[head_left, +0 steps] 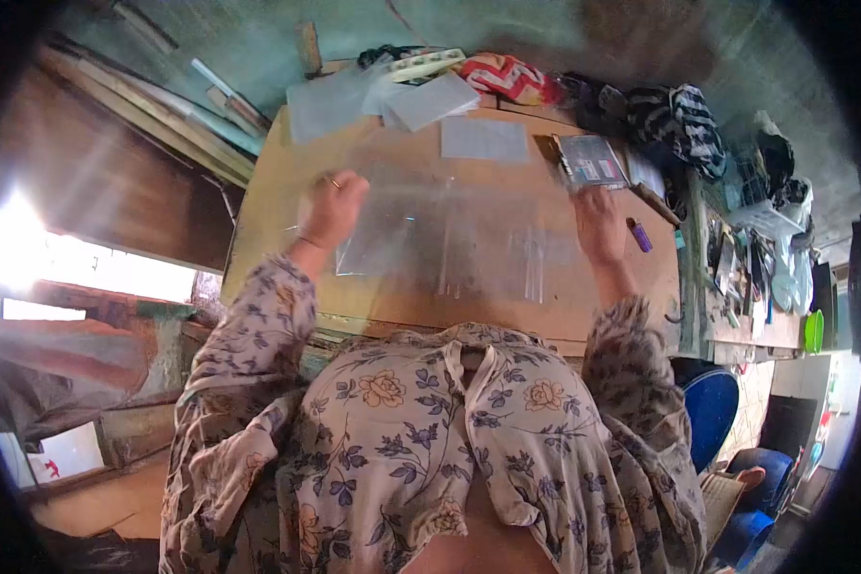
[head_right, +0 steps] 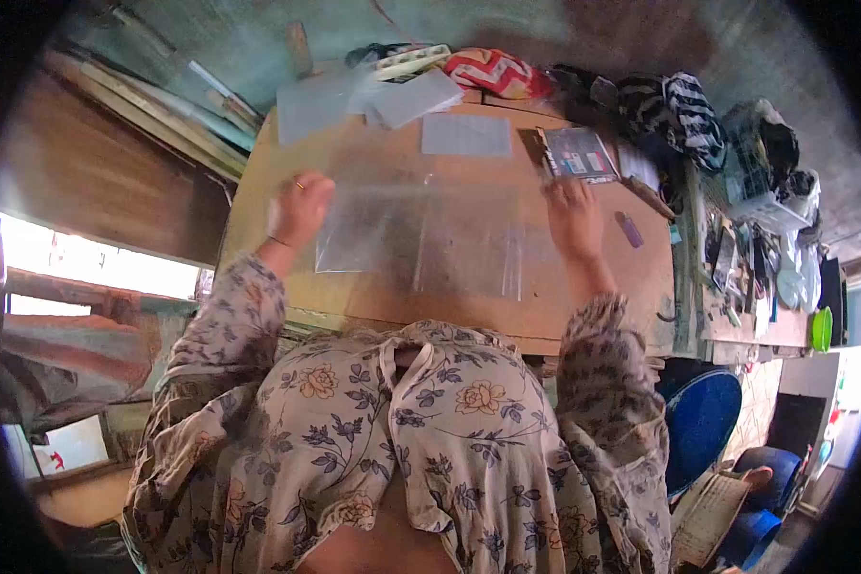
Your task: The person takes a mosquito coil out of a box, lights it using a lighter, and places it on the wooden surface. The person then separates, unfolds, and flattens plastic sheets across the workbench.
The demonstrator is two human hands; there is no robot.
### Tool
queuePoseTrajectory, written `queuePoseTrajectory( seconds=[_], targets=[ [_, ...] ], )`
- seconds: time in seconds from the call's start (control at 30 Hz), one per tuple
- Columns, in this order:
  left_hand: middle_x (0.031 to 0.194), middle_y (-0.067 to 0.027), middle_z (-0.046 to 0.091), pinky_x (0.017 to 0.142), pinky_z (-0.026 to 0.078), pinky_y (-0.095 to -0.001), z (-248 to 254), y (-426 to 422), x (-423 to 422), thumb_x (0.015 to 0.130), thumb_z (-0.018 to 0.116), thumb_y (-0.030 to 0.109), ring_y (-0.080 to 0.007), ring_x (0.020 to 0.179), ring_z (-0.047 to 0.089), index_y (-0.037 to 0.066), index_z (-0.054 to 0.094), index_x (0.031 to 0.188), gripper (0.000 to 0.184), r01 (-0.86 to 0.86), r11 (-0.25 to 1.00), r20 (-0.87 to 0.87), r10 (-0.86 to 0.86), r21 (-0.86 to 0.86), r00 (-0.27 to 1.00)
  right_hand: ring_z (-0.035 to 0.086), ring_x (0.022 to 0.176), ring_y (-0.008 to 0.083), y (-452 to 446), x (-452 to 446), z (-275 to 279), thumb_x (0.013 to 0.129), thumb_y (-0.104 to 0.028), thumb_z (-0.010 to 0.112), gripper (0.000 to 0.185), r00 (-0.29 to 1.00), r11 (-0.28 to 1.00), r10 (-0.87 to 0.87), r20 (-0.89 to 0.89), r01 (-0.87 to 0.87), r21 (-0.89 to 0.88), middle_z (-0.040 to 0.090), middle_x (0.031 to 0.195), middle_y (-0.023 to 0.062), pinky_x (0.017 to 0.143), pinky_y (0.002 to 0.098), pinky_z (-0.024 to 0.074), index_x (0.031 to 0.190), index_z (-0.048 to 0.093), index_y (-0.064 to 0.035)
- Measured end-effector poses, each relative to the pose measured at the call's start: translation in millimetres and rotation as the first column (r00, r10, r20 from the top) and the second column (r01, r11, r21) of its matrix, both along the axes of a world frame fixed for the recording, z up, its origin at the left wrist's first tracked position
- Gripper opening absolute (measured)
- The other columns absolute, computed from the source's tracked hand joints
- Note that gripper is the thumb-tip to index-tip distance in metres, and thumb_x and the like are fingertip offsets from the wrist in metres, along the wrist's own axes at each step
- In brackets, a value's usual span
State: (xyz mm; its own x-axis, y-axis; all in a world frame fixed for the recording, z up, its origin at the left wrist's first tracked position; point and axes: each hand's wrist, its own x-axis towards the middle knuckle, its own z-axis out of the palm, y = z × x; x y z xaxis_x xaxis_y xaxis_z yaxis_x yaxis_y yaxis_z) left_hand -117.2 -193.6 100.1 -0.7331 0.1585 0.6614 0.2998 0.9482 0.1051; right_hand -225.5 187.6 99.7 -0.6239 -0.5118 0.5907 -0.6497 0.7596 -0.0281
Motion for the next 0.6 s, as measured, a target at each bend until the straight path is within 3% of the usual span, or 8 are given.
queuePoseTrajectory(
  seconds=[0.1,0.17,0.3,0.4,0.47,0.5,0.57,0.6],
  targets=[
    [0.075,-0.0066,0.055,0.059,0.043,-0.0374,-40,13,27,0.070,0.051,0.014,-0.0256,0.069,0.053,0.010,0.054,0.071,0.005,-0.002,0.996,0.314,-0.027,0.092,0.949,0.051,0.087,0.0239,7,29,-53,0.071,-0.010,0.051,0.010,0.973,0.997,0.013,0.229,0.005,-0.078,0.055,0.086,0.0059,0.069,0.0348,0.0441,0.080,0.057,-0.0077],
    [0.077,-0.0059,0.055,0.058,0.043,-0.0372,-64,37,41,0.070,0.049,0.013,-0.0259,0.070,0.053,0.010,0.054,0.071,0.006,-0.045,0.999,0.469,0.031,0.018,0.883,0.051,0.088,0.0239,30,39,-83,0.072,-0.010,0.051,0.009,0.948,0.994,0.041,0.314,-0.007,-0.106,0.055,0.088,0.0059,0.069,0.0348,0.0444,0.079,0.057,-0.0071],
    [0.079,-0.0060,0.055,0.060,0.044,-0.0376,-84,50,59,0.069,0.049,0.013,-0.0260,0.072,0.054,0.009,0.055,0.073,0.008,0.010,1.000,0.398,-0.002,-0.018,0.917,0.051,0.090,0.0233,36,56,-101,0.068,-0.007,0.051,0.012,0.919,0.999,0.012,0.393,0.006,-0.046,0.055,0.092,0.0052,0.075,0.0333,0.0437,0.079,0.058,-0.0067],
    [0.080,-0.0076,0.055,0.062,0.044,-0.0387,-75,52,66,0.067,0.052,0.014,-0.0268,0.073,0.054,0.009,0.056,0.077,0.013,0.015,0.997,0.450,-0.045,0.071,0.892,0.050,0.093,0.0245,40,58,-94,0.066,-0.003,0.050,0.017,0.894,0.998,0.054,0.444,-0.044,-0.033,0.055,0.097,0.0058,0.079,0.0335,0.0424,0.079,0.059,-0.0068],
    [0.084,-0.0079,0.056,0.069,0.044,-0.0378,-62,45,68,0.067,0.054,0.012,-0.0272,0.076,0.053,0.007,0.057,0.084,0.019,0.161,0.947,0.505,-0.286,0.276,0.814,0.049,0.095,0.0252,43,52,-85,0.064,-0.002,0.049,0.019,0.872,0.997,0.077,0.483,-0.073,-0.027,0.055,0.100,0.0063,0.080,0.0339,0.0415,0.079,0.060,-0.0070],
    [0.084,-0.0079,0.056,0.069,0.044,-0.0378,-59,40,68,0.067,0.054,0.012,-0.0272,0.076,0.053,0.007,0.057,0.084,0.019,0.157,0.948,0.503,-0.282,0.276,0.817,0.046,0.099,0.0272,46,50,-74,0.062,0.000,0.049,0.024,0.818,0.995,0.038,0.574,-0.081,0.050,0.052,0.106,0.0096,0.083,0.0357,0.0399,0.083,0.060,-0.0056],
    [0.087,-0.0111,0.056,0.066,0.045,-0.0380,-54,21,57,0.064,0.055,0.017,-0.0293,0.077,0.054,0.008,0.058,0.087,0.025,-0.011,0.933,0.333,-0.117,0.359,0.935,0.044,0.104,0.0293,42,47,-58,0.060,0.001,0.048,0.029,0.757,0.988,-0.011,0.653,-0.093,0.125,0.048,0.111,0.0129,0.086,0.0376,0.0382,0.086,0.059,-0.0041],
    [0.089,-0.0117,0.056,0.069,0.044,-0.0374,-66,3,44,0.066,0.054,0.016,-0.0294,0.080,0.054,0.007,0.057,0.090,0.026,-0.136,0.879,0.351,-0.038,0.457,0.936,0.040,0.109,0.0282,32,46,-51,0.062,-0.004,0.050,0.033,0.709,0.975,-0.114,0.696,-0.054,0.214,0.044,0.117,0.0125,0.088,0.0399,0.0355,0.094,0.057,-0.0074]
  ],
)
